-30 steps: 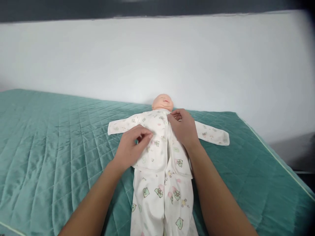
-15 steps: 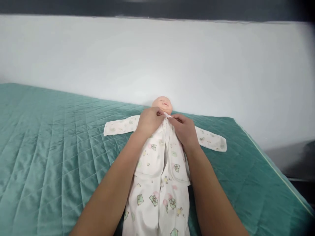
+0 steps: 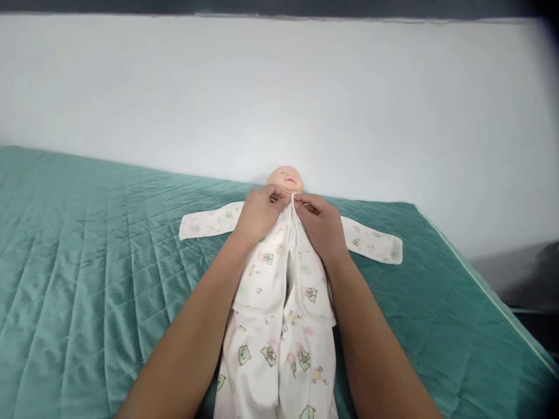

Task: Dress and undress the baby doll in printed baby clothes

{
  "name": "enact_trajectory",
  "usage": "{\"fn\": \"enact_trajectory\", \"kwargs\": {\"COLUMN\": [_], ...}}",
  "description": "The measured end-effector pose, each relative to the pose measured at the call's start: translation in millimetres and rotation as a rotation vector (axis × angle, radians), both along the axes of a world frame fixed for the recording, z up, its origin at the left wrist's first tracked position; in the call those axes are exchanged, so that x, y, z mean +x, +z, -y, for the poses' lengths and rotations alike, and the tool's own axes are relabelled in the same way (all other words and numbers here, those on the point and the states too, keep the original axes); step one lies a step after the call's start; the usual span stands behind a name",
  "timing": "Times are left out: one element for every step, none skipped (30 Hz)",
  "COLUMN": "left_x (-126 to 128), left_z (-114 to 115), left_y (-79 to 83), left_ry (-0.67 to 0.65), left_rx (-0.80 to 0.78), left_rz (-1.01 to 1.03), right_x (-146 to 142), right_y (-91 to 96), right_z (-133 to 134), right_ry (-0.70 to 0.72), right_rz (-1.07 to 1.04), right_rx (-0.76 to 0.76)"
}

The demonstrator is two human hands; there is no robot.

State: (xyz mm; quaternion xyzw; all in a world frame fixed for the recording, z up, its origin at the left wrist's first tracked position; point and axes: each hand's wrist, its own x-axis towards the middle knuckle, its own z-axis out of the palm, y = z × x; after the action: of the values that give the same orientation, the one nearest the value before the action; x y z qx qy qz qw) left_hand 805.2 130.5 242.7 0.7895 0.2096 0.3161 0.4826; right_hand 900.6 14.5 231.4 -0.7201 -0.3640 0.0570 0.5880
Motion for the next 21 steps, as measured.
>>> {"fn": "enact_trajectory", "kwargs": {"left_x": [-0.5,-0.9,-1.3,-1.6,-1.9,-2.1,-2.3,-2.4,-2.5,-2.5,-2.4,-2.3,-2.1,-1.9,-1.7,-1.6,-1.5,-1.5,-1.6,-1.7,-2.0], "left_z": [-0.4,-0.9,-1.4,-1.8,-2.1,-2.2,-2.1,-1.7,-1.0,-0.2,0.8,1.7,2.6,3.2,3.7,4.0,4.1,4.1,4.2,4.2,4.2], "left_y": [-0.3,-0.5,-0.7,-0.8,-0.8,-0.6,-0.2,0.4,1.1,1.8,2.5,3.2,3.7,4.0,4.2,4.3,4.2,4.1,4.0,3.9,3.9], "left_ry": [-0.004,-0.006,-0.006,-0.006,-0.008,-0.012,-0.016,-0.019,-0.020,-0.019,-0.016,-0.007,0.005,0.017,0.026,0.029,0.027,0.018,0.006,-0.003,-0.008], "left_rx": [-0.001,-0.002,-0.004,-0.005,-0.004,-0.002,-0.001,0.000,-0.001,-0.007,-0.012,-0.015,-0.013,-0.006,0.005,0.016,0.023,0.026,0.026,0.028,0.034], "left_rz": [0.003,0.005,0.004,0.000,-0.007,-0.015,-0.024,-0.032,-0.040,-0.047,-0.055,-0.065,-0.077,-0.089,-0.099,-0.107,-0.111,-0.111,-0.107,-0.106,-0.107], "right_x": [-0.7,-1.3,-1.6,-1.7,-1.6,-1.3,-1.0,-0.5,0.0,0.5,1.0,1.4,1.8,2.2,2.4,2.6,2.6,2.6,2.6,2.4,2.1], "right_y": [0.8,1.6,2.3,2.9,3.2,3.4,3.3,3.1,2.7,2.2,1.5,0.9,0.2,-0.4,-1.0,-1.5,-1.8,-2.0,-2.0,-1.9,-1.7], "right_z": [0.0,0.1,0.2,0.2,0.3,0.3,0.2,0.0,-0.2,-0.6,-0.9,-1.3,-1.7,-2.0,-2.3,-2.6,-2.8,-3.0,-3.1,-3.1,-3.1], "right_ry": [0.009,0.016,0.019,0.019,0.019,0.019,0.021,0.027,0.036,0.046,0.056,0.065,0.072,0.076,0.077,0.078,0.077,0.076,0.076,0.075,0.077], "right_rz": [0.001,-0.006,-0.014,-0.019,-0.020,-0.020,-0.018,-0.014,-0.007,0.003,0.017,0.034,0.052,0.066,0.075,0.076,0.073,0.067,0.061,0.054,0.046], "right_rx": [-0.010,-0.021,-0.031,-0.041,-0.051,-0.062,-0.071,-0.081,-0.089,-0.094,-0.097,-0.099,-0.102,-0.106,-0.112,-0.120,-0.126,-0.130,-0.132,-0.132,-0.133]}}
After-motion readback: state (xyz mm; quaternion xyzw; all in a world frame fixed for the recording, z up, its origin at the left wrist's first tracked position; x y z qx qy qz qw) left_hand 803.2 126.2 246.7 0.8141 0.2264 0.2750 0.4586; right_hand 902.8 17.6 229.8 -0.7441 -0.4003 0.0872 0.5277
